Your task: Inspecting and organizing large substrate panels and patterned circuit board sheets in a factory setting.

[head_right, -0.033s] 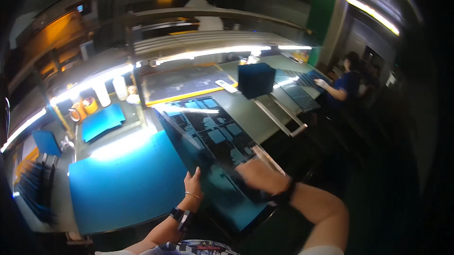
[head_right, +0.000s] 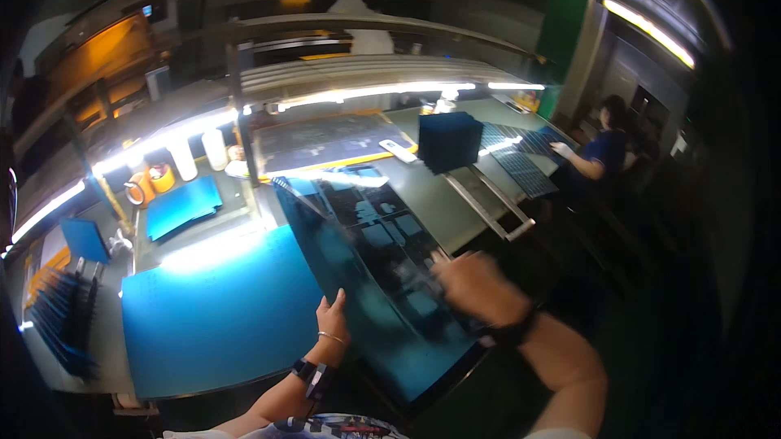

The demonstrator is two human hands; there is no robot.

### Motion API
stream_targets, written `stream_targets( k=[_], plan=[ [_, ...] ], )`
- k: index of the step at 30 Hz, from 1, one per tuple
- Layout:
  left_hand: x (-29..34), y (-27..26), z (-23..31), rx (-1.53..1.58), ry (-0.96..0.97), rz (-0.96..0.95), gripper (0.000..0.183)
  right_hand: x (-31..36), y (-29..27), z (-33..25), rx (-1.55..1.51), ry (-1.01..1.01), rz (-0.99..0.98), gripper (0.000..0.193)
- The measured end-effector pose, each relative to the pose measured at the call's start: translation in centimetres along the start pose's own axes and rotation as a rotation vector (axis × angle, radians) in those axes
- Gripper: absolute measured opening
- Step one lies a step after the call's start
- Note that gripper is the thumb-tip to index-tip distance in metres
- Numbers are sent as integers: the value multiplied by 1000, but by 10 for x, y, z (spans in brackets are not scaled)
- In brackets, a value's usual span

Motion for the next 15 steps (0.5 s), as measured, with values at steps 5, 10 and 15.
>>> stream_targets(
  k=[5, 10, 15],
  plan=[
    [-31, -16, 31, -72, 18, 31, 22, 29, -154, 13, 203, 151, 488, 23],
    [-103, -18, 15, -25, -18, 42, 40, 41, -169, -21, 260, 182, 547, 37],
    [-93, 19, 17, 244, -422, -594, 51, 30, -102, -48, 174, -60, 543, 46]
  ],
)
Point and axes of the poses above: each hand's wrist, its own x-axis away from the middle knuckle, its own y-axis out of the palm, z = x × y, the point moved 7 cm from there along -x, towards the middle knuckle, and after that the axes turned 1 degree about -y, right-handed, at the moved point
